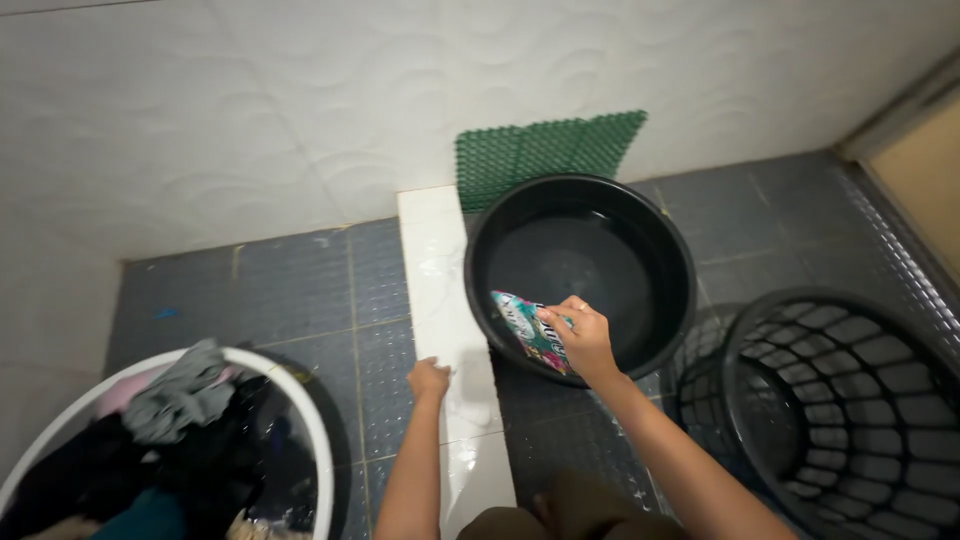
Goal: The person washes clothes in a white basin by hand, starting by opening a detergent packet and pouring it into water, then scrubbing various items of clothing in the soapy mixture.
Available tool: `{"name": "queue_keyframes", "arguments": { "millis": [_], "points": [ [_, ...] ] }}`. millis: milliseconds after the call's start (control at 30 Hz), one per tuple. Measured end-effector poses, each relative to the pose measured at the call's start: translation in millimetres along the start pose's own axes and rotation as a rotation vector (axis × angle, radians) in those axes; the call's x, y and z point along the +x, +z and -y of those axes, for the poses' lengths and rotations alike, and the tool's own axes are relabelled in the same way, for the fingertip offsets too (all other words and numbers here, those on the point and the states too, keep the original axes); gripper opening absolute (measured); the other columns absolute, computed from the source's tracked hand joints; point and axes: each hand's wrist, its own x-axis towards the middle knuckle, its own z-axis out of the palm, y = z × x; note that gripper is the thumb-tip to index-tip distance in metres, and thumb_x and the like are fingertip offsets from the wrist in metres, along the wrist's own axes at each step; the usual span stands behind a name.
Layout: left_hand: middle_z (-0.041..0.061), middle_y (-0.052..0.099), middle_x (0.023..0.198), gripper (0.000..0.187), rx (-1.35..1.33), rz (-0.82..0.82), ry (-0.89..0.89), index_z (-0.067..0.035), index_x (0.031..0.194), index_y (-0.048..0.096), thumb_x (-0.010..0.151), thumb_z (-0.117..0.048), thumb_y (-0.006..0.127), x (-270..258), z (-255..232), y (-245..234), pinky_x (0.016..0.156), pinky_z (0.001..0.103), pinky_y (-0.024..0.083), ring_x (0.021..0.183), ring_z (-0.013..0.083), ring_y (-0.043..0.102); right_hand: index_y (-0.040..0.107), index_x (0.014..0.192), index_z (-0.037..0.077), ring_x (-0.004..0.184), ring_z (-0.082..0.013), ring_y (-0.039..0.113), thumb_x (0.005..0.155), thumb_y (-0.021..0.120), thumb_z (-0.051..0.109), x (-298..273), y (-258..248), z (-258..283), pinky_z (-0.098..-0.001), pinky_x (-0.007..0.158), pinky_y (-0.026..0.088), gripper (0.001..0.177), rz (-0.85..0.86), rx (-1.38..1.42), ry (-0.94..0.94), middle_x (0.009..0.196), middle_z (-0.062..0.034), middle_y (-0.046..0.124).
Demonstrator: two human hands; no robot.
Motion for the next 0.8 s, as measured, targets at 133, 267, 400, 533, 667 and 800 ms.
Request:
{"name": "queue_keyframes", "arguments": {
  "millis": [133, 267, 400, 533, 667, 800],
  "points": [
    [0.026, 0.064, 0.13, 0.067, -0.212, -0.056, 0.25, 0.003, 0.131, 0.063, 0.083, -0.037, 0.084, -10.9, -50.2, -6.0, 0.107, 0.042, 0.047, 0.124, 0.0383, 0.062, 0.081, 0.098, 0.006, 0.074, -0.0154, 0.066, 0.088, 0.076, 0.029, 5.1, -19.0, -19.0, -0.0288, 0.07, 0.052, 0.025, 0.096, 0.003, -0.044, 0.082, -0.006, 0.069],
    [0.017, 0.066, 0.14, 0.068, -0.676, 0.483, 0.696, -0.005, 0.134, 0.065, 0.08, -0.041, 0.083, -43.6, -157.5, -55.5, 0.108, 0.035, 0.046, 0.132, 0.0289, 0.061, 0.083, 0.1, 0.008, 0.075, -0.0156, 0.066, 0.086, 0.076, 0.029, 15.6, -35.4, -38.4, -0.0287, 0.071, 0.052, 0.026, 0.244, -0.038, 0.002, 0.081, -0.0056, 0.068],
    [0.013, 0.078, 0.112, 0.073, -0.126, 0.722, 0.753, -0.015, 0.126, 0.072, 0.06, -0.038, 0.092, -75.6, -222.5, -93.7, 0.097, 0.036, 0.052, 0.108, 0.0281, 0.073, 0.082, 0.099, 0.006, 0.082, -0.0142, 0.068, 0.089, 0.073, 0.026, 27.2, -48.0, -66.1, -0.027, 0.078, 0.054, 0.025, 0.345, 0.073, -0.014, 0.09, -0.0045, 0.068],
    [0.012, 0.079, 0.098, 0.052, 0.001, 0.667, 0.931, -0.016, 0.106, 0.08, 0.062, -0.042, 0.092, -86.5, -245.4, -78.2, 0.088, 0.038, 0.056, 0.096, 0.0293, 0.075, 0.083, 0.099, 0.006, 0.085, -0.0138, 0.069, 0.09, 0.072, 0.03, 35.9, -53.0, -86.9, -0.028, 0.078, 0.056, 0.027, 0.365, 0.108, 0.109, 0.093, -0.0054, 0.071],
    [0.013, 0.08, 0.09, 0.042, -0.049, 0.686, 0.789, -0.015, 0.096, 0.083, 0.064, -0.041, 0.09, -88.4, -251.5, -43.4, 0.085, 0.038, 0.057, 0.088, 0.0287, 0.077, 0.082, 0.102, 0.007, 0.085, -0.0187, 0.072, 0.091, 0.071, 0.037, 46.3, -57.6, -98.3, -0.0307, 0.077, 0.058, 0.034, 0.349, 0.164, 0.387, 0.096, -0.0133, 0.077],
    [0.012, 0.08, 0.089, 0.039, -0.107, 0.753, 0.696, -0.015, 0.097, 0.083, 0.065, -0.036, 0.09, -79.5, -255.2, -21.2, 0.081, 0.035, 0.057, 0.085, 0.0251, 0.078, 0.075, 0.114, 0.011, 0.09, -0.0191, 0.075, 0.086, 0.072, 0.039, 61.1, -67.2, -118.8, -0.0319, 0.079, 0.06, 0.039, 0.366, 0.268, 0.552, 0.103, -0.0125, 0.077]
  ]
}}
